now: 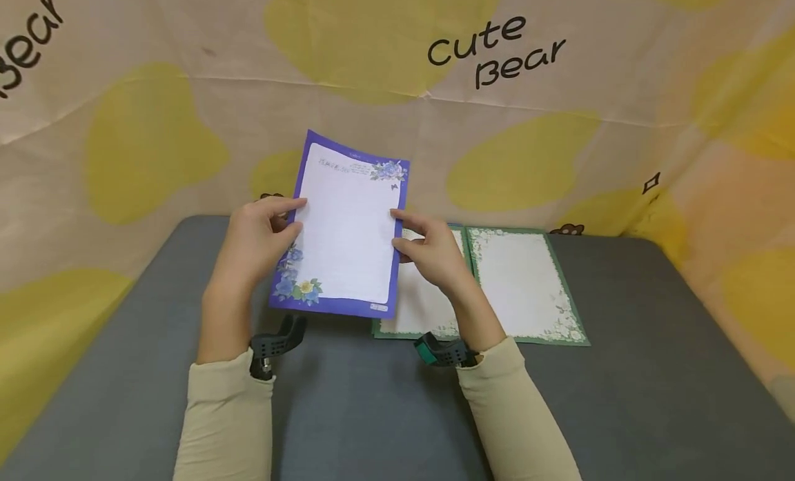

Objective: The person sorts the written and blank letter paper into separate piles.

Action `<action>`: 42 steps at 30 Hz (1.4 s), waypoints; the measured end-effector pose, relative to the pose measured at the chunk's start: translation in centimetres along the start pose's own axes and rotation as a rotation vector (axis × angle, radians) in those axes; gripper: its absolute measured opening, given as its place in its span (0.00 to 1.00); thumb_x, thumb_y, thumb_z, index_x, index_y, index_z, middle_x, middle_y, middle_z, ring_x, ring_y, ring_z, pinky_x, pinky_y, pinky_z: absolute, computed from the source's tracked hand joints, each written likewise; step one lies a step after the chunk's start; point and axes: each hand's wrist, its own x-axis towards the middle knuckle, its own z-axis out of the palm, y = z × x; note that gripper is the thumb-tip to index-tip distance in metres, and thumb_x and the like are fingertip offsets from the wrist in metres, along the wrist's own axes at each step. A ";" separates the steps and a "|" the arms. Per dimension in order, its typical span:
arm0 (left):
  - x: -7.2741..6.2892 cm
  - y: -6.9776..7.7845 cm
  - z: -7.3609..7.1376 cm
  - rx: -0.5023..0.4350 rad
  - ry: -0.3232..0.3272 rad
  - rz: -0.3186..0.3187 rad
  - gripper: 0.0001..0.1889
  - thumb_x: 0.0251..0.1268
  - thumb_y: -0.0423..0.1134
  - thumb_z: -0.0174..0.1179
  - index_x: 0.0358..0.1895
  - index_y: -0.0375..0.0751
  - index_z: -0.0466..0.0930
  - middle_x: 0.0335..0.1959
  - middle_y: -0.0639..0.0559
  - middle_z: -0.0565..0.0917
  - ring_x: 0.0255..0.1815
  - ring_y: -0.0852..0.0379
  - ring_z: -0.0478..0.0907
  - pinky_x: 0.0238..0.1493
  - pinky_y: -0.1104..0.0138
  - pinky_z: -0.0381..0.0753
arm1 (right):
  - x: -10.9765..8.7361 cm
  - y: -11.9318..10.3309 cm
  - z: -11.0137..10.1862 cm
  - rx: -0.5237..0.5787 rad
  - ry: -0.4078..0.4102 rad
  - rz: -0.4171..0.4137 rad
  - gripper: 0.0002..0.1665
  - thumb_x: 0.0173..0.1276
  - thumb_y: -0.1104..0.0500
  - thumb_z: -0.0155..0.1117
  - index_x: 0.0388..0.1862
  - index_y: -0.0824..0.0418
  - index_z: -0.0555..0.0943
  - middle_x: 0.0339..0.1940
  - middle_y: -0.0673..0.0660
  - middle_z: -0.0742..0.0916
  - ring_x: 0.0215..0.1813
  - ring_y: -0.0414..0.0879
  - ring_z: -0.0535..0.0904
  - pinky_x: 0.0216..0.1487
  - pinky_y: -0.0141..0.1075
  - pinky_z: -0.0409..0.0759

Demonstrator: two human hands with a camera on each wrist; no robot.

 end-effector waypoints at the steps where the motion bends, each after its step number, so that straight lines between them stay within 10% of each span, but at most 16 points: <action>1: 0.0 -0.2 -0.1 0.009 -0.005 -0.006 0.21 0.69 0.30 0.60 0.65 0.39 0.80 0.46 0.39 0.83 0.36 0.49 0.73 0.31 0.73 0.69 | 0.1 0.2 0.4 0.002 0.002 0.004 0.30 0.72 0.66 0.63 0.72 0.51 0.75 0.71 0.58 0.80 0.45 0.50 0.90 0.50 0.43 0.88; 7: 0.2 -1.7 -0.5 0.074 -0.048 -0.039 0.21 0.68 0.30 0.61 0.64 0.39 0.80 0.24 0.44 0.73 0.26 0.52 0.67 0.23 0.66 0.64 | 0.7 1.4 3.3 -0.044 0.022 0.009 0.29 0.71 0.65 0.64 0.70 0.51 0.77 0.67 0.60 0.83 0.34 0.48 0.90 0.41 0.44 0.87; 17: 0.6 -4.2 0.1 0.115 -0.251 -0.130 0.25 0.67 0.39 0.64 0.66 0.38 0.78 0.23 0.48 0.78 0.25 0.54 0.70 0.26 0.65 0.70 | 0.6 3.4 6.2 -0.224 0.017 -0.019 0.29 0.69 0.64 0.66 0.70 0.55 0.78 0.61 0.62 0.86 0.11 0.38 0.66 0.18 0.28 0.66; 21: 0.9 -5.4 0.8 0.115 -0.297 -0.149 0.23 0.65 0.34 0.61 0.64 0.35 0.79 0.12 0.57 0.64 0.17 0.60 0.61 0.20 0.67 0.64 | 0.7 4.1 6.7 -0.309 0.007 -0.026 0.30 0.68 0.62 0.67 0.69 0.55 0.78 0.28 0.57 0.86 0.14 0.39 0.64 0.19 0.29 0.62; 24: 1.0 -6.2 1.3 0.128 -0.306 -0.177 0.23 0.64 0.31 0.59 0.63 0.33 0.80 0.15 0.52 0.70 0.16 0.60 0.58 0.19 0.68 0.62 | 0.7 4.6 7.0 -0.419 0.000 -0.060 0.29 0.68 0.60 0.68 0.69 0.55 0.78 0.22 0.55 0.84 0.24 0.45 0.77 0.24 0.33 0.69; 29: 1.0 -7.4 1.9 0.162 -0.311 -0.206 0.23 0.64 0.31 0.59 0.64 0.33 0.79 0.53 0.31 0.83 0.28 0.50 0.71 0.28 0.65 0.70 | 0.6 5.2 7.6 -0.607 -0.030 -0.115 0.31 0.69 0.54 0.70 0.70 0.55 0.78 0.64 0.57 0.85 0.67 0.55 0.80 0.61 0.47 0.82; 42: 0.7 -9.3 3.3 0.175 -0.344 -0.228 0.24 0.64 0.34 0.63 0.63 0.32 0.79 0.67 0.26 0.75 0.60 0.34 0.74 0.66 0.41 0.73 | 0.3 6.1 8.3 -0.828 -0.117 -0.123 0.35 0.73 0.43 0.62 0.72 0.58 0.74 0.76 0.62 0.74 0.81 0.60 0.62 0.81 0.54 0.60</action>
